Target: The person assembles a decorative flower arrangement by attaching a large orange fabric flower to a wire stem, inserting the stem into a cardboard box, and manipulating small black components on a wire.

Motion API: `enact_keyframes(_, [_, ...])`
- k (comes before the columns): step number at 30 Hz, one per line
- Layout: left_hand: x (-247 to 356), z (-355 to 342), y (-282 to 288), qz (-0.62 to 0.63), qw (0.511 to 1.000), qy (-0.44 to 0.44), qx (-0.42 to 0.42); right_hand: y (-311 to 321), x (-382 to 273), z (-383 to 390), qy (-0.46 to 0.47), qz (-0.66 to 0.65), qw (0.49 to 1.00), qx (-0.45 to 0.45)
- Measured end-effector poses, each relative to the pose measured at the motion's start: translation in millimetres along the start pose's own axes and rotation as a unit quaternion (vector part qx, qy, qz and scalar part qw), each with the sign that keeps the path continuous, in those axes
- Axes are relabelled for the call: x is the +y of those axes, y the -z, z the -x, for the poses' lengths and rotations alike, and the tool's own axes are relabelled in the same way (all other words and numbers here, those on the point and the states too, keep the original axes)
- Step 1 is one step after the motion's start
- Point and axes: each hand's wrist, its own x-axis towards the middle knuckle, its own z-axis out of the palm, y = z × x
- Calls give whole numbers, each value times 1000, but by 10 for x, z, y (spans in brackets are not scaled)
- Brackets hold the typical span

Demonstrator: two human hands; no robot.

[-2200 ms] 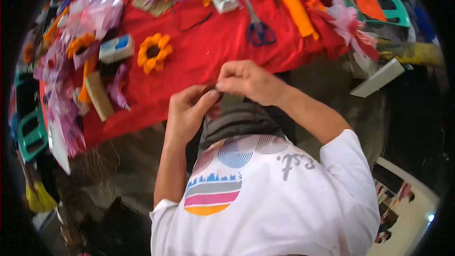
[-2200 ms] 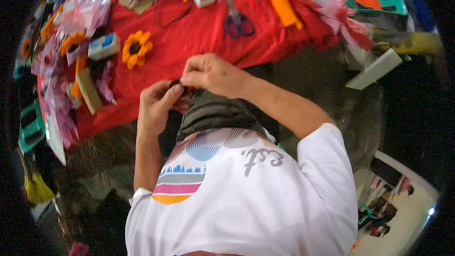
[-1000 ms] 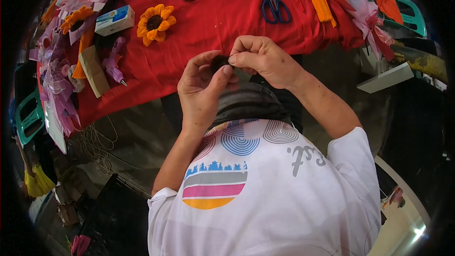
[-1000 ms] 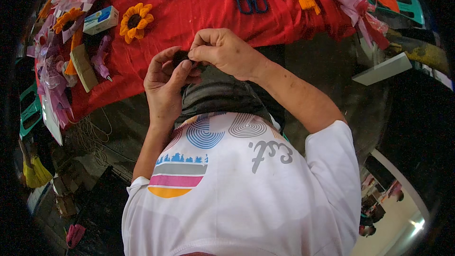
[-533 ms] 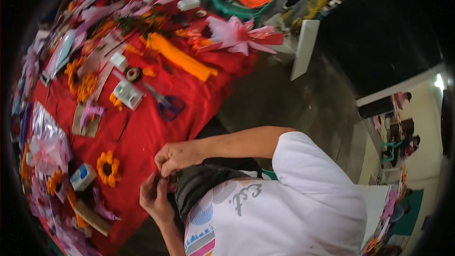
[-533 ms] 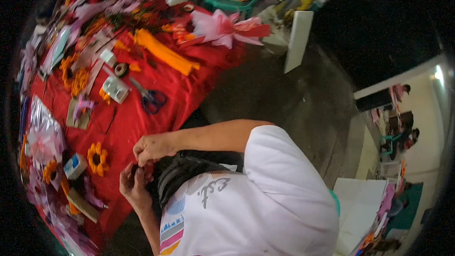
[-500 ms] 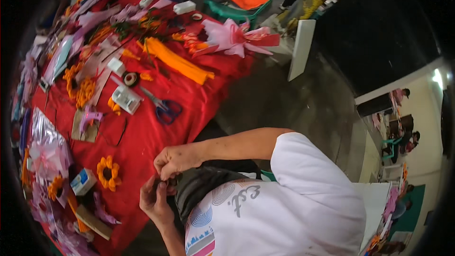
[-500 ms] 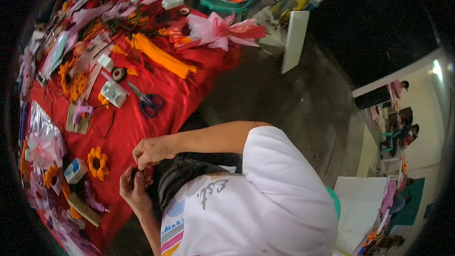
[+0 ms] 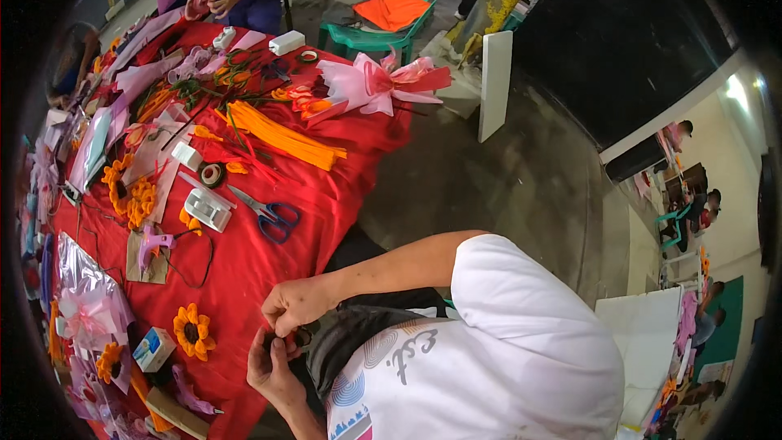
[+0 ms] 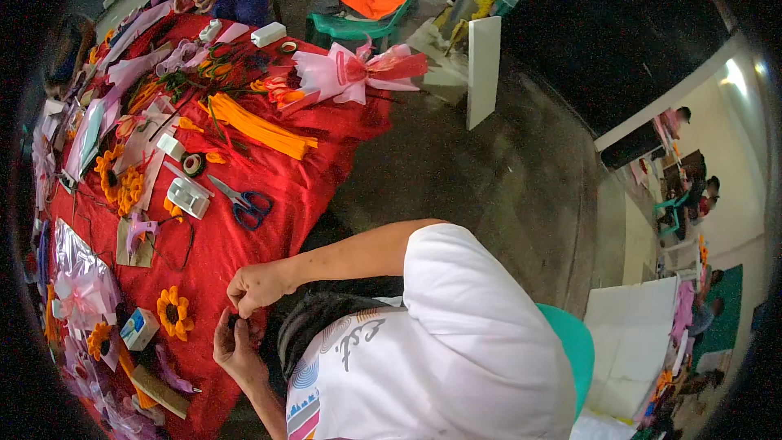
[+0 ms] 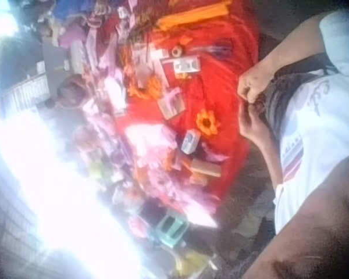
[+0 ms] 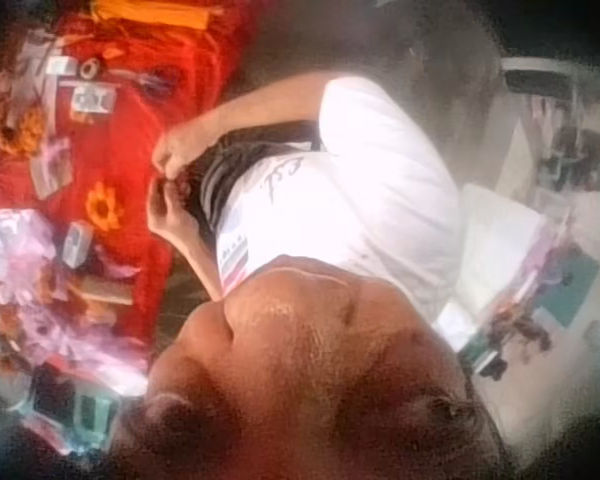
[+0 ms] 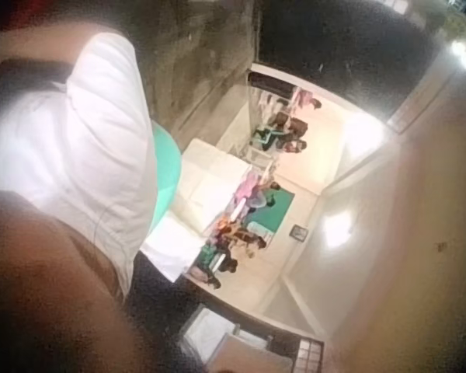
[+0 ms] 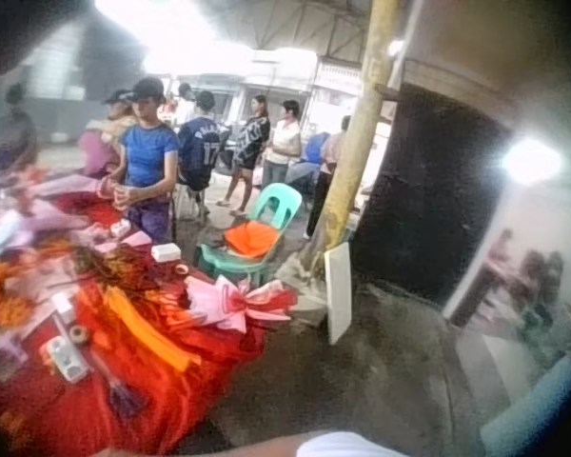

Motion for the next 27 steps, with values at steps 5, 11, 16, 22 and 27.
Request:
enact_keyframes(5, [-23, 1, -15, 18, 1000, -18, -10, 12, -5, -6, -2, 48, 999, -4])
enact_keyframes(11, [-103, -33, -64, 30, 997, -56, 46, -16, 79, -5, 30, 14, 998, 48])
enact_keyframes(16, [-89, -14, -135, 30, 994, -73, 79, -49, 107, -11, 41, -8, 996, 77])
enact_keyframes(22, [-113, -12, -21, 58, 997, -16, 39, -5, 90, 21, -12, -39, 999, 17])
enact_keyframes(27, [-90, -30, 56, 50, 998, 26, -16, 65, 181, -7, -49, 18, 998, -44])
